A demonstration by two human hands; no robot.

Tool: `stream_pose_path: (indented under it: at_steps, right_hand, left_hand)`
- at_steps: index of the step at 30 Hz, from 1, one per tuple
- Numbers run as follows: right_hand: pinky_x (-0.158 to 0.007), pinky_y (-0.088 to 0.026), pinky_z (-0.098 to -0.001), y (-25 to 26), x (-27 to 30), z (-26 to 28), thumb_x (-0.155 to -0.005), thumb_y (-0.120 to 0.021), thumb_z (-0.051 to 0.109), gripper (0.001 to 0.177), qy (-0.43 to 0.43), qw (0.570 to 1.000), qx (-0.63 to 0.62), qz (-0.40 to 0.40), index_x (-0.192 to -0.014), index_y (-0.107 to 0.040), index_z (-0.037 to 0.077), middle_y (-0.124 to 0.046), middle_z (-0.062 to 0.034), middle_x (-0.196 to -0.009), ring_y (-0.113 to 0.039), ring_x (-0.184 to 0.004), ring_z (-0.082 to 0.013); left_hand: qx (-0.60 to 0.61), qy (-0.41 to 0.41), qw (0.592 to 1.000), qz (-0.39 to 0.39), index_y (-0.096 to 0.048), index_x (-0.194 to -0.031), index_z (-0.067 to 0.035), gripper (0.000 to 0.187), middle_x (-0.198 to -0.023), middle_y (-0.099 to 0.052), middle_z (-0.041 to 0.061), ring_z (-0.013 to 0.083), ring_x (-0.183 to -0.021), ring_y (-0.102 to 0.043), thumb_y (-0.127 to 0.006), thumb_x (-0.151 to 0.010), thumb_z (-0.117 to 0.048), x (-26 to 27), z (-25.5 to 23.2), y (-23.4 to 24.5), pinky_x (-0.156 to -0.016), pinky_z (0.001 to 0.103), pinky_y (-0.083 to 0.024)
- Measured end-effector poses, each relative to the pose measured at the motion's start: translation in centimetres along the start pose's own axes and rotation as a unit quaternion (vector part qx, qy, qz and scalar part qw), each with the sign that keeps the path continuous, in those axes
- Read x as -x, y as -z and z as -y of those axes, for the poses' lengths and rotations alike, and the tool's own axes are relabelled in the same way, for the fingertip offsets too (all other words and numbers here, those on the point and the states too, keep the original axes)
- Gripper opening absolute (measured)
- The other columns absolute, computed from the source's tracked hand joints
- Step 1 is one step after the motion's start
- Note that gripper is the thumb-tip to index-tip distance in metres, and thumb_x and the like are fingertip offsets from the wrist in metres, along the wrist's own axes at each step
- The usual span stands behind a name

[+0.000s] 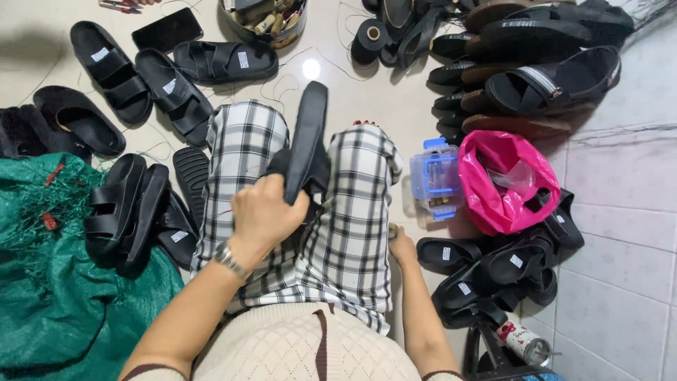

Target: The person is performing a manual repair on a sandal by sewing the upper part to the sole using a needle and thread while sitting on the floor.

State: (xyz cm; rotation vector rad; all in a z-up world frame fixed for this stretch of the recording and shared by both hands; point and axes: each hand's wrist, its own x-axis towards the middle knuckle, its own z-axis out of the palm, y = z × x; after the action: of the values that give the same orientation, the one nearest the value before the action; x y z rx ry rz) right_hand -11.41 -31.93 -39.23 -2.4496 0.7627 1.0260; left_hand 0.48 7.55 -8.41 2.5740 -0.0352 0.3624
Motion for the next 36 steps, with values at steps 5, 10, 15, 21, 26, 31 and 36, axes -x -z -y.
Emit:
stream_pose_path:
  at_steps: [5, 10, 15, 21, 26, 31, 36]
  right_hand:
    - [-0.052, -0.057, -0.0393, 8.2, 8.1, 6.1, -0.095, -0.055, 0.011, 0.050, 0.000, 0.957, -0.285, -0.053, -0.144, -0.048, 0.004, -0.063, -0.0252, -0.106, -0.063, -0.072, -0.0287]
    - [-0.036, -0.044, -0.0242, 16.6, 17.7, 12.0, -0.107, -0.045, 0.020, 0.041, 0.235, 0.882, -0.406, -0.047, -0.146, -0.046, 0.006, -0.063, -0.0185, -0.091, -0.050, -0.046, -0.0126]
    - [-0.046, -0.046, -0.0257, 20.7, 29.1, 21.4, -0.096, -0.058, 0.016, 0.042, 0.551, 0.828, -0.006, -0.099, -0.137, -0.064, 0.021, -0.065, -0.0040, -0.067, -0.052, -0.048, -0.0137]
    - [-0.049, -0.049, -0.0316, 20.7, 31.2, 24.3, -0.095, -0.061, 0.022, 0.042, 0.571, 0.774, 0.179, -0.206, -0.135, -0.063, 0.034, -0.053, -0.0008, -0.063, -0.057, -0.049, -0.0202]
    - [-0.047, -0.048, -0.0291, 20.6, 31.2, 24.6, -0.094, -0.059, 0.022, 0.045, 0.561, 0.764, 0.226, -0.227, -0.136, -0.061, 0.037, -0.051, -0.0009, -0.061, -0.055, -0.048, -0.0185]
    - [-0.045, -0.048, -0.0285, 21.0, 31.8, 24.8, -0.093, -0.061, 0.020, 0.046, 0.557, 0.760, 0.246, -0.229, -0.135, -0.063, 0.037, -0.051, -0.0010, -0.059, -0.054, -0.046, -0.0181]
    - [-0.046, -0.048, -0.0299, 21.0, 31.7, 24.5, -0.091, -0.061, 0.020, 0.050, 0.555, 0.751, 0.254, -0.254, -0.137, -0.061, 0.039, -0.048, -0.0012, -0.058, -0.054, -0.047, -0.0198]
  left_hand:
    - [0.142, 0.015, 0.989, 0.047, -0.066, -0.068, -0.007, 0.037, -0.058, -0.061, 0.016, 0.0395, -0.054, -0.065, -0.085, -0.074, -0.037, -1.0, -1.1, 3.9, -0.048, 0.042, -0.049]
    - [0.007, 0.005, 0.999, -0.036, -0.076, -0.084, -0.013, 0.032, -0.067, -0.065, 0.015, 0.0376, -0.065, -0.068, -0.094, -0.077, -0.039, 0.3, 4.3, 7.7, -0.057, 0.043, -0.053]
    - [0.041, -0.047, 0.964, 0.257, -0.072, -0.076, 0.004, 0.072, -0.062, -0.060, 0.028, 0.0485, -0.066, -0.065, -0.089, -0.059, -0.063, 0.5, 1.4, 9.0, -0.058, 0.054, -0.051]
    - [0.030, -0.181, 0.946, 0.269, -0.072, -0.093, -0.004, 0.064, -0.068, -0.059, 0.012, 0.0368, -0.073, -0.064, -0.087, -0.066, -0.060, -1.0, 0.2, 8.9, -0.071, 0.044, -0.052]
    - [0.037, -0.208, 0.950, 0.230, -0.071, -0.086, -0.006, 0.057, -0.068, -0.054, 0.010, 0.0341, -0.073, -0.062, -0.088, -0.066, -0.056, 0.4, 1.9, 6.8, -0.072, 0.042, -0.050]
    - [0.049, -0.224, 0.956, 0.181, -0.072, -0.100, -0.004, 0.067, -0.069, -0.055, 0.012, 0.0345, -0.076, -0.062, -0.088, -0.063, -0.056, 0.4, 1.9, 6.4, -0.075, 0.045, -0.051]
    - [0.046, -0.242, 0.959, 0.138, -0.072, -0.112, -0.004, 0.079, -0.059, -0.052, 0.011, 0.0325, -0.072, -0.059, -0.089, -0.057, -0.057, 0.7, 1.9, 5.2, -0.075, 0.043, -0.050]
